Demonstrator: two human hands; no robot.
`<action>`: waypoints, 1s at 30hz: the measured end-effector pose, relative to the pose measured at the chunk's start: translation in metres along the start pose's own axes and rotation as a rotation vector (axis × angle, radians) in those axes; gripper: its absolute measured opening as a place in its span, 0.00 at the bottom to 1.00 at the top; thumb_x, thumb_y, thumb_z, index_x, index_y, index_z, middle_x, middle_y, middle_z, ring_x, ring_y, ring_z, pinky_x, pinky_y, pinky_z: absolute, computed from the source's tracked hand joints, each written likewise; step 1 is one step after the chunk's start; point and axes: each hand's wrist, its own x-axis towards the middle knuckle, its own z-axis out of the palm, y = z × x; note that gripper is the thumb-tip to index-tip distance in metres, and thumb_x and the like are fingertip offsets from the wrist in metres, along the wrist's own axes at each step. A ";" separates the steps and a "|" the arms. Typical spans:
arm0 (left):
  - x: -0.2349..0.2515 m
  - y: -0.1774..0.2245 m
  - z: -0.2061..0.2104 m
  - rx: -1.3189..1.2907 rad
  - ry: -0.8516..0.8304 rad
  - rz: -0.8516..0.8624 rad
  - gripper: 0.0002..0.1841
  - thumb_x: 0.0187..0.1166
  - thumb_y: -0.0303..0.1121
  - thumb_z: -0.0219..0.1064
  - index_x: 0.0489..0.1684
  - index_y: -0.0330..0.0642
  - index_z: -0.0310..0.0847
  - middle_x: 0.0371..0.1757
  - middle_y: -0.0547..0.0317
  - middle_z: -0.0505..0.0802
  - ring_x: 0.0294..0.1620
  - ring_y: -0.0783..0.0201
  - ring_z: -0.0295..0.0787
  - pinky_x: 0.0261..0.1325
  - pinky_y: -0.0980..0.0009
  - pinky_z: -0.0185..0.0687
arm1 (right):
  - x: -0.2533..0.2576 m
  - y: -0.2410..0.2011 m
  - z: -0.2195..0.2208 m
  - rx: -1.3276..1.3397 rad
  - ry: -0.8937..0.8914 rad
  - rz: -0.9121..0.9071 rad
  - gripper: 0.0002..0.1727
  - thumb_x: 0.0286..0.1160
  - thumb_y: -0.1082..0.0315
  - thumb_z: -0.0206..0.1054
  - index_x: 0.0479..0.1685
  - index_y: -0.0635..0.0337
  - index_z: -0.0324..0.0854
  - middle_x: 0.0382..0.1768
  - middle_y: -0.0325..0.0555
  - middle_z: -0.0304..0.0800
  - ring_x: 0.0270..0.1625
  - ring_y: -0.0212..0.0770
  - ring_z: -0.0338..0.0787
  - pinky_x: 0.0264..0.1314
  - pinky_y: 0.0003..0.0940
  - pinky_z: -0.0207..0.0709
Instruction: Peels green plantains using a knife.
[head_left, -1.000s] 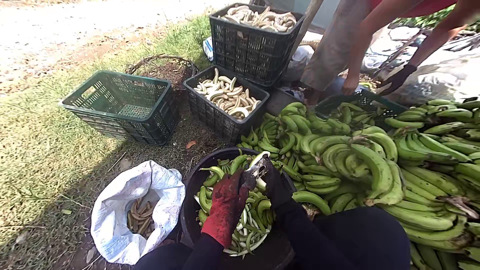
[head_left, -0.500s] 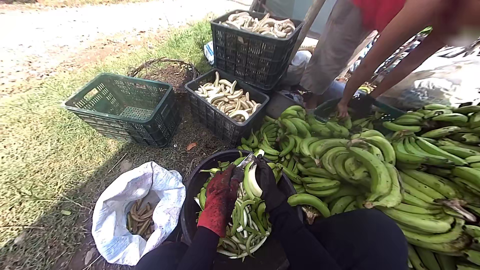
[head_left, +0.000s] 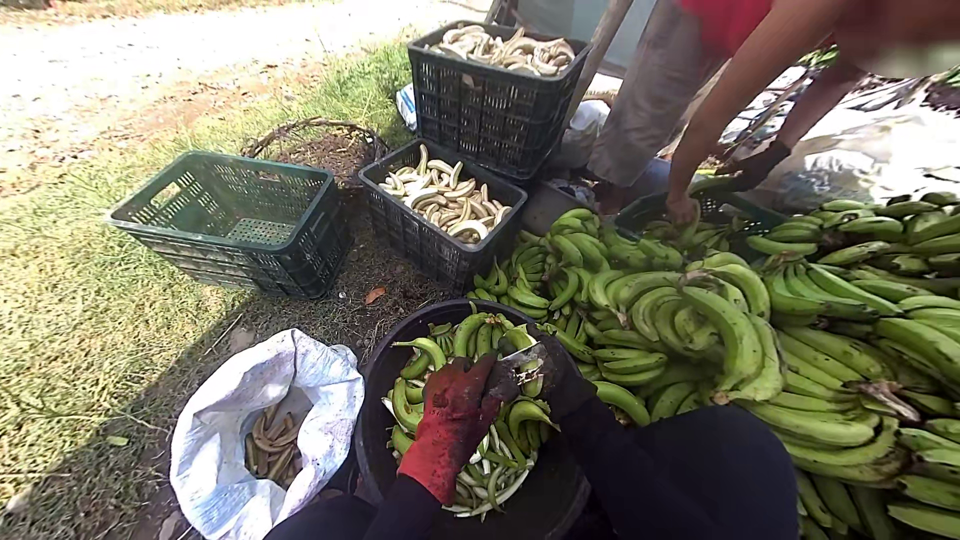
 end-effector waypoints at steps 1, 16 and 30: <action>-0.003 0.001 0.003 0.052 0.062 0.090 0.31 0.79 0.62 0.60 0.78 0.58 0.81 0.49 0.43 0.93 0.48 0.42 0.92 0.52 0.41 0.86 | 0.001 -0.002 -0.001 0.087 -0.013 0.016 0.33 0.92 0.44 0.28 0.50 0.57 0.75 0.30 0.45 0.87 0.30 0.36 0.89 0.32 0.30 0.86; 0.010 -0.002 0.003 -0.056 0.016 -0.133 0.25 0.84 0.46 0.59 0.79 0.57 0.79 0.57 0.41 0.92 0.57 0.41 0.90 0.61 0.42 0.83 | -0.029 0.023 0.037 -0.483 0.172 -0.362 0.24 0.96 0.62 0.36 0.75 0.64 0.69 0.51 0.44 0.84 0.48 0.26 0.84 0.54 0.24 0.81; 0.002 -0.017 0.013 -0.313 -0.041 -0.136 0.25 0.92 0.53 0.47 0.78 0.56 0.79 0.63 0.55 0.92 0.64 0.59 0.88 0.72 0.53 0.82 | -0.032 0.001 -0.002 -0.230 -0.034 0.025 0.29 0.95 0.46 0.31 0.61 0.52 0.75 0.26 0.45 0.85 0.21 0.37 0.84 0.20 0.30 0.81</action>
